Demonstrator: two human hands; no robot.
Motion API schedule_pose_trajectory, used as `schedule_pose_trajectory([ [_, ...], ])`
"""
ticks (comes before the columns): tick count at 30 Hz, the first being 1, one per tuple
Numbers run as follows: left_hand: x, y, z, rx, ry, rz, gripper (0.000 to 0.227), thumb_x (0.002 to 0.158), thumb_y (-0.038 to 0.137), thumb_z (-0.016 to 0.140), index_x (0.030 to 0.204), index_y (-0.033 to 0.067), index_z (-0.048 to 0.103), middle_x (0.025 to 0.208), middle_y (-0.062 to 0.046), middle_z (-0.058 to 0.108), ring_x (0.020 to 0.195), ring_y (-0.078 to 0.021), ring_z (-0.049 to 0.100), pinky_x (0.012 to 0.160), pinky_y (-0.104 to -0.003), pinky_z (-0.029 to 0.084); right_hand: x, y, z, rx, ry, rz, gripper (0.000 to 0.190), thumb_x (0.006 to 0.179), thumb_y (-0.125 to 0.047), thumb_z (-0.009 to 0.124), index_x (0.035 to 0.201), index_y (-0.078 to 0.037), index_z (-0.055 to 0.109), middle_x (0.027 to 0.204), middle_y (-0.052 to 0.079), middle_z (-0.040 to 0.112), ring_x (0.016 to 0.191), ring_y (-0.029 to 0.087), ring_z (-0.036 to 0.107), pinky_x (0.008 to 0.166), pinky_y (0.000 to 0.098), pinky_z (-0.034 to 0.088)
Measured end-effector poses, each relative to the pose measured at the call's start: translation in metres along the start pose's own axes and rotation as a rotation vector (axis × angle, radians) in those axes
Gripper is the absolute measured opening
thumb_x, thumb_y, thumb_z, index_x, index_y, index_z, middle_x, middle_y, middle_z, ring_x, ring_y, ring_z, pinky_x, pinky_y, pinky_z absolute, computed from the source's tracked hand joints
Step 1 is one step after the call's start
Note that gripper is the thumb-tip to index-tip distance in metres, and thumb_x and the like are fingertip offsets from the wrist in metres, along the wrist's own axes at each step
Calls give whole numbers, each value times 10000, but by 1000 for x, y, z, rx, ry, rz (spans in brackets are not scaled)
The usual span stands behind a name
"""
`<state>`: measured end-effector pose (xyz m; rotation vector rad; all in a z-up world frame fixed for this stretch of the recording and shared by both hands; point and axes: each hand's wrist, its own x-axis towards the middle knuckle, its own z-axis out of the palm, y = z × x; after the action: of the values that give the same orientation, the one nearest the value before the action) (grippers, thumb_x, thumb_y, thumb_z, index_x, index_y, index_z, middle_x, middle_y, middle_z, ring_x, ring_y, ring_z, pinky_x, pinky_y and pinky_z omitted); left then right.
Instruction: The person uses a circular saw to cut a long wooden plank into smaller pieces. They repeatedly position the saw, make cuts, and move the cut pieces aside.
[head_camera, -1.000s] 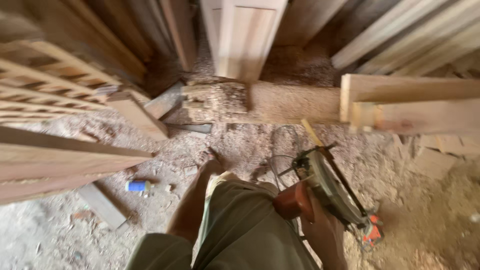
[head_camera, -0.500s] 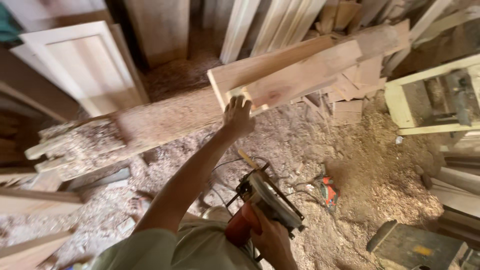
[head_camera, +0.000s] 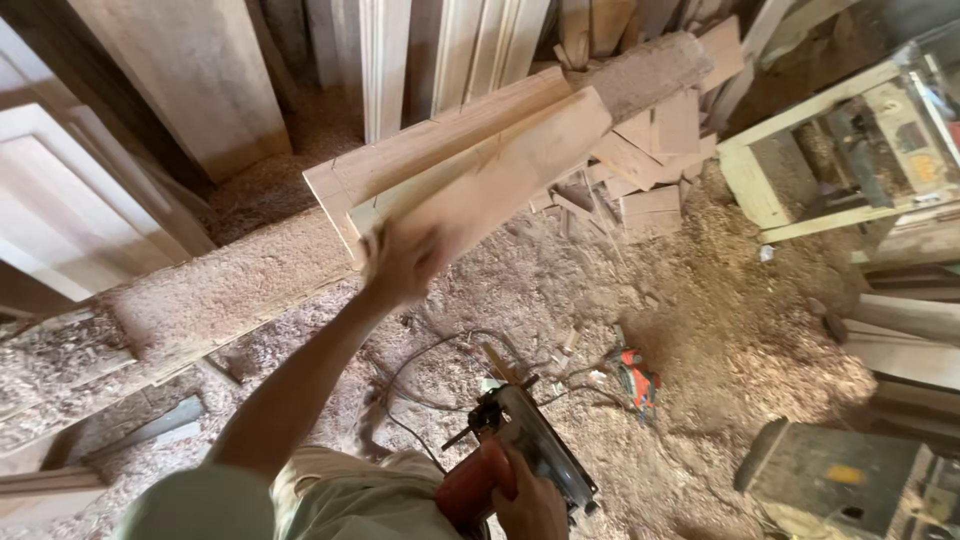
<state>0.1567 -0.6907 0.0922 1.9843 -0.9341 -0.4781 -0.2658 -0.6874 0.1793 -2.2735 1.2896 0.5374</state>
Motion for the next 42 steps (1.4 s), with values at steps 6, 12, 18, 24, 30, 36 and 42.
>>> schedule_pose_trajectory([
  [6, -285, -67, -86, -628, -542, -345, 802, 856, 299, 709, 1574, 234, 360, 1588, -175, 319, 1426, -346, 315, 1113, -505, 254, 10, 4, -17, 157, 24, -48, 684, 747, -227, 736, 1393, -345, 546, 908, 208, 787, 883, 419, 763, 826, 529, 601],
  [12, -474, -88, -48, -1265, -123, -1251, 667, 841, 261, 677, 1483, 210, 501, 1564, -108, 511, 1391, -293, 535, 1115, -439, 443, 34, -21, -39, 58, -92, -81, 631, 795, -256, 700, 1407, -261, 544, 939, 247, 770, 920, 454, 745, 835, 540, 589],
  [18, -487, -87, -1, -1671, 397, -1404, 380, 827, 508, 538, 1050, 200, 523, 1123, -69, 532, 1090, -249, 565, 900, -625, 539, 45, -46, -45, -58, -125, -315, 562, 800, -244, 675, 1349, -175, 579, 950, 241, 777, 902, 465, 739, 848, 547, 569],
  [24, -426, -118, -16, -1987, 335, 236, 493, 1052, 568, 577, 1147, 88, 637, 920, -52, 617, 773, -162, 599, 650, -302, 544, 55, -53, -42, -135, -192, -431, 550, 868, -258, 651, 1385, -95, 552, 809, 189, 790, 664, 346, 782, 705, 444, 660],
  [30, -376, -141, -54, -1503, 939, -545, 435, 1030, 497, 584, 1169, 87, 622, 953, -74, 629, 805, -176, 615, 676, -301, 553, 70, -61, -34, -123, -35, -898, 540, 788, -157, 705, 1279, 36, 591, 921, 198, 754, 650, 263, 750, 630, 398, 631],
  [36, -311, -181, -72, -1255, 1037, -830, 387, 1009, 426, 591, 1192, 86, 607, 986, -97, 642, 836, -190, 630, 702, -301, 561, 61, -87, -35, -211, -133, -809, 552, 806, -123, 683, 1347, -56, 601, 845, 169, 766, 630, 284, 765, 631, 415, 617],
  [42, -286, -195, -90, -1192, 1043, -870, 354, 987, 355, 598, 1215, 85, 592, 1019, -119, 654, 868, -205, 645, 727, -300, 569, 38, -117, -40, -156, 64, -1030, 589, 739, -115, 724, 1326, -155, 693, 850, 165, 777, 713, 337, 753, 671, 438, 599],
])
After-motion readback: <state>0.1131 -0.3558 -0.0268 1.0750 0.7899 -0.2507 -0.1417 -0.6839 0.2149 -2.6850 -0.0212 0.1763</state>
